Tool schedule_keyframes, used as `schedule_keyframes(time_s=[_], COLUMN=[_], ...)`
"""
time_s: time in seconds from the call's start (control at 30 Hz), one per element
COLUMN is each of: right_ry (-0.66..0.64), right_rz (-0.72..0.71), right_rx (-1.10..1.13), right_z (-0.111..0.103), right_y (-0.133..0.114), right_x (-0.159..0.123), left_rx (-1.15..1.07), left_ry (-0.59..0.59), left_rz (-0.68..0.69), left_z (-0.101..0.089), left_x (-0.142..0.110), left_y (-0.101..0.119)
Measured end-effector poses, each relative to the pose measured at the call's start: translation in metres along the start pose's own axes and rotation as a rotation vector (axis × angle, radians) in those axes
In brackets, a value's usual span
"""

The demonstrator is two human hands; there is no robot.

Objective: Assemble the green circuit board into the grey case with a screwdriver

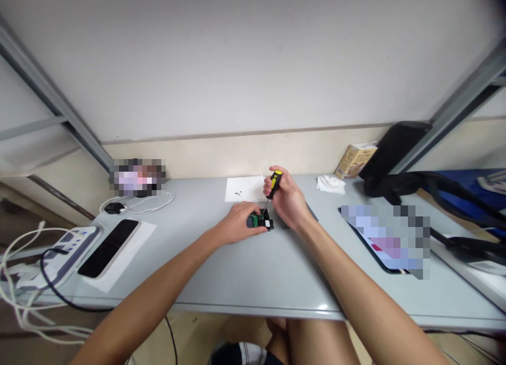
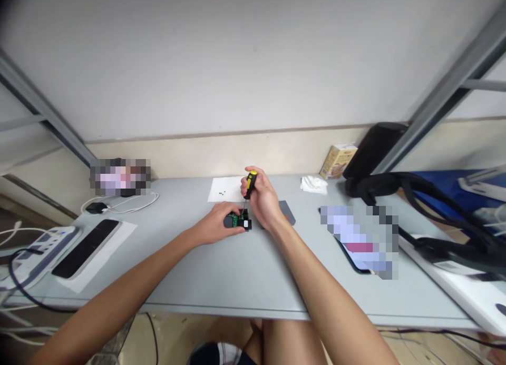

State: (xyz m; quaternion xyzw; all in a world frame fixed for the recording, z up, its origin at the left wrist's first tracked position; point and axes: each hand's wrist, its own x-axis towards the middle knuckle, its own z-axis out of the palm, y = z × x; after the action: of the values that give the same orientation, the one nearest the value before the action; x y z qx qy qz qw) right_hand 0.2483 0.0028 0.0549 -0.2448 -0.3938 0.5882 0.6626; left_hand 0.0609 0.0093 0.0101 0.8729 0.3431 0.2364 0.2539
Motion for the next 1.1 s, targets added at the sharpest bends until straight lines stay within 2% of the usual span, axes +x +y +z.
schedule_keyframes(time_s=[0.17, 0.33, 0.43, 0.73, 1.1], right_ry=[0.055, 0.006, -0.022, 0.019, 0.016], right_rz=[-0.026, -0.062, -0.019, 0.017, -0.001], right_rx=[-0.009, -0.124, -0.171, 0.058, -0.079], right_z=[-0.001, -0.004, -0.009, -0.007, -0.009], right_y=[0.001, -0.004, -0.008, -0.005, -0.006], right_x=[0.000, 0.001, 0.004, 0.002, 0.004], left_rx=[-0.007, 0.007, 0.012, 0.025, 0.042], left_ry=[-0.006, -0.017, -0.009, -0.019, -0.018], left_rz=[0.007, -0.002, 0.002, 0.008, 0.026], left_z=[0.000, 0.001, 0.001, 0.002, 0.004], left_x=[0.001, 0.000, 0.000, 0.001, 0.000], left_y=[0.001, 0.001, 0.001, 0.000, -0.003])
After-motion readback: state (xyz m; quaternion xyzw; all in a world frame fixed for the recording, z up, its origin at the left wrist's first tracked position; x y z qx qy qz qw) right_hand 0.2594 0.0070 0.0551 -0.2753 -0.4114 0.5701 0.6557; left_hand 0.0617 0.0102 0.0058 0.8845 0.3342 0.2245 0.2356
